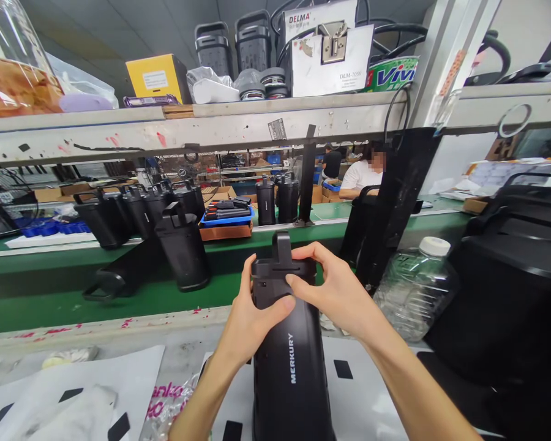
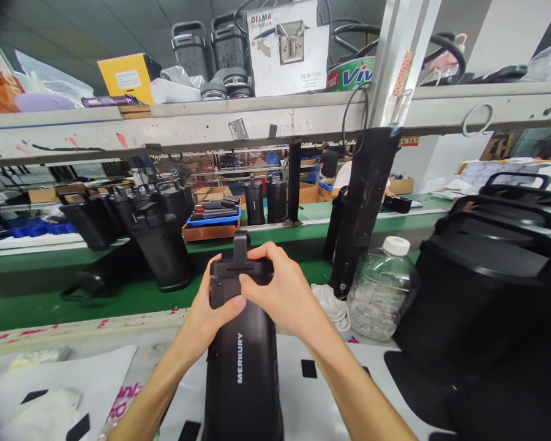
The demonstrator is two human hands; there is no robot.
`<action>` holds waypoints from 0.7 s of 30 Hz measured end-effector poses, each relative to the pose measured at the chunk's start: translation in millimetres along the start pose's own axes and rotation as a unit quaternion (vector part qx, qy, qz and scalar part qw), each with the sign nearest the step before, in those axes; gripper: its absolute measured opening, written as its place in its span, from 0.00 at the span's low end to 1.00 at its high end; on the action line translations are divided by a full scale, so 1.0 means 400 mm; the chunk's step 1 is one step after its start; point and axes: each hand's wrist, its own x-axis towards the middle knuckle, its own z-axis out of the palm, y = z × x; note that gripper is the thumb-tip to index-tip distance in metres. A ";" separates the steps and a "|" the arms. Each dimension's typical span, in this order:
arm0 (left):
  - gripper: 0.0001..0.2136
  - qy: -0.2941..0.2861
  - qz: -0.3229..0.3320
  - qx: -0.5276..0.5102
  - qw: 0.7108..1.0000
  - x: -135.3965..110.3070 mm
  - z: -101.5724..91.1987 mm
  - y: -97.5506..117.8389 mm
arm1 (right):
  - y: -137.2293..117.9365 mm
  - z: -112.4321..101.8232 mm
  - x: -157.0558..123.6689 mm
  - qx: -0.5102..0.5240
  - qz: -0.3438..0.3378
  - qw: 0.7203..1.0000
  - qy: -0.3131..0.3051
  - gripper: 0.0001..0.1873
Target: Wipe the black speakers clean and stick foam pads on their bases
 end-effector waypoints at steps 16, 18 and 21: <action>0.44 -0.002 0.005 -0.013 1.000 0.001 -0.001 -0.002 | 0.003 0.001 0.005 -0.013 -0.005 1.000 -0.009 0.12; 0.45 -0.010 0.016 -0.015 1.000 -0.002 0.000 0.001 | 0.004 -0.004 0.004 -0.007 -0.010 1.000 -0.006 0.13; 0.46 -0.027 0.034 -0.014 0.999 -0.013 0.005 0.013 | -0.002 -0.017 -0.006 0.035 -0.042 0.999 -0.004 0.32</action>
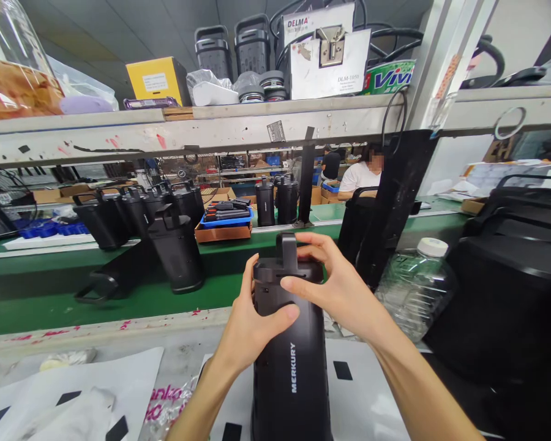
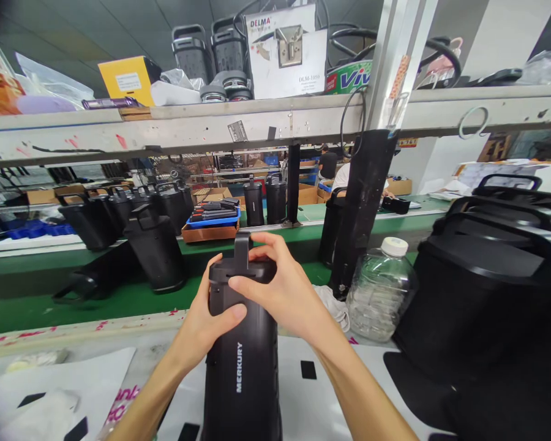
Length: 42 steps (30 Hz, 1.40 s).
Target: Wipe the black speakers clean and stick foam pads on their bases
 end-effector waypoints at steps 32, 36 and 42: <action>0.48 -0.016 0.035 0.065 0.997 -0.020 0.023 0.032 | -0.065 -0.023 -0.027 0.158 -0.018 0.987 -0.013 0.26; 0.46 -0.020 0.042 0.061 0.997 -0.018 0.022 0.031 | -0.064 -0.026 -0.023 0.161 -0.020 0.987 -0.011 0.26; 0.50 0.058 0.003 0.078 0.995 -0.034 0.049 0.038 | -0.065 -0.005 -0.034 0.089 0.007 0.995 0.051 0.28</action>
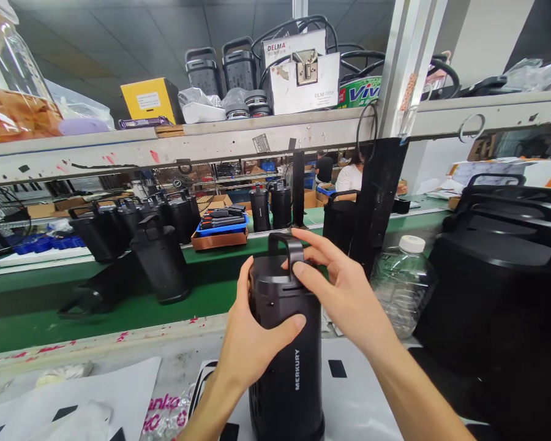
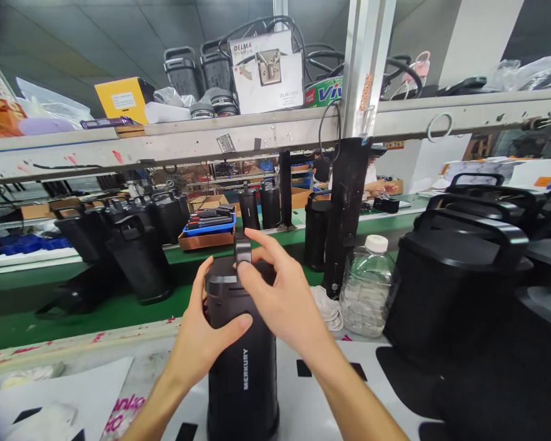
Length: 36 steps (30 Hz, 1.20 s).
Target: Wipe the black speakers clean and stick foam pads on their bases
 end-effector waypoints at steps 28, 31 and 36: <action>0.50 -0.099 0.107 -0.011 0.989 0.026 -0.003 -0.058 | 0.138 -0.043 0.097 0.225 -0.079 0.969 0.063 0.16; 0.55 -0.006 0.109 0.119 0.987 0.021 -0.009 -0.052 | 0.137 -0.042 0.097 0.211 -0.084 0.972 0.061 0.18; 0.53 0.129 0.180 0.263 0.939 0.011 -0.002 -0.063 | 0.114 -0.023 0.085 0.219 0.005 0.973 0.067 0.23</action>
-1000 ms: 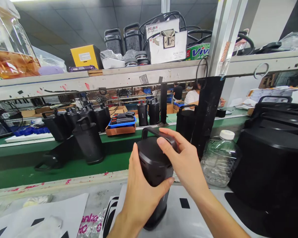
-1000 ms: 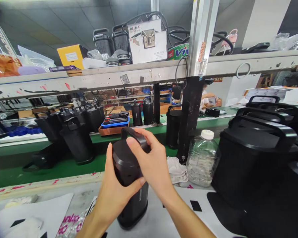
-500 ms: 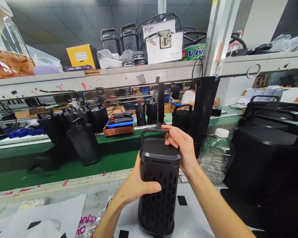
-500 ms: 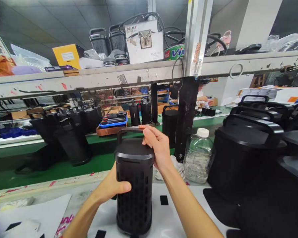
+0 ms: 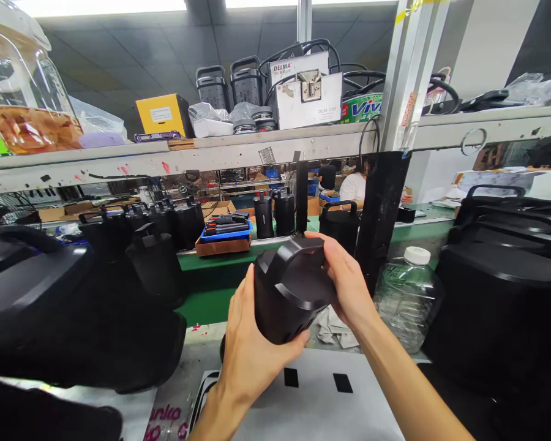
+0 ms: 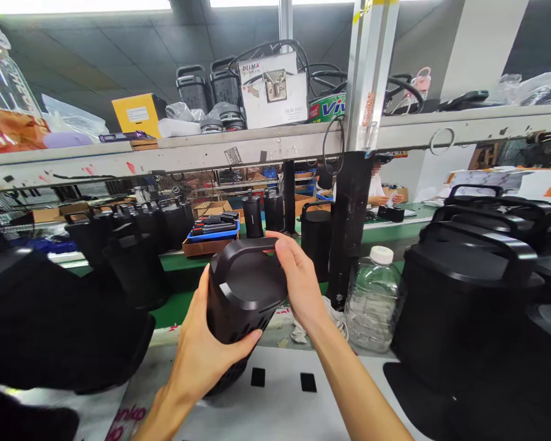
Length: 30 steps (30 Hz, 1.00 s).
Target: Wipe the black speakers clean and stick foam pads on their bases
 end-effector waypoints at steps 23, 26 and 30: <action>0.28 0.151 -0.197 -0.283 0.926 0.070 -0.035 -0.097 | -0.112 -0.057 -0.032 0.042 -0.281 0.958 0.043 0.15; 0.33 0.021 -0.393 -0.511 0.764 0.090 -0.045 -0.086 | -0.151 -0.098 -0.030 0.044 -0.294 0.954 0.050 0.16; 0.27 -0.079 -0.463 -0.575 0.670 0.079 -0.060 -0.056 | -0.181 -0.122 -0.033 0.056 -0.275 0.959 0.045 0.19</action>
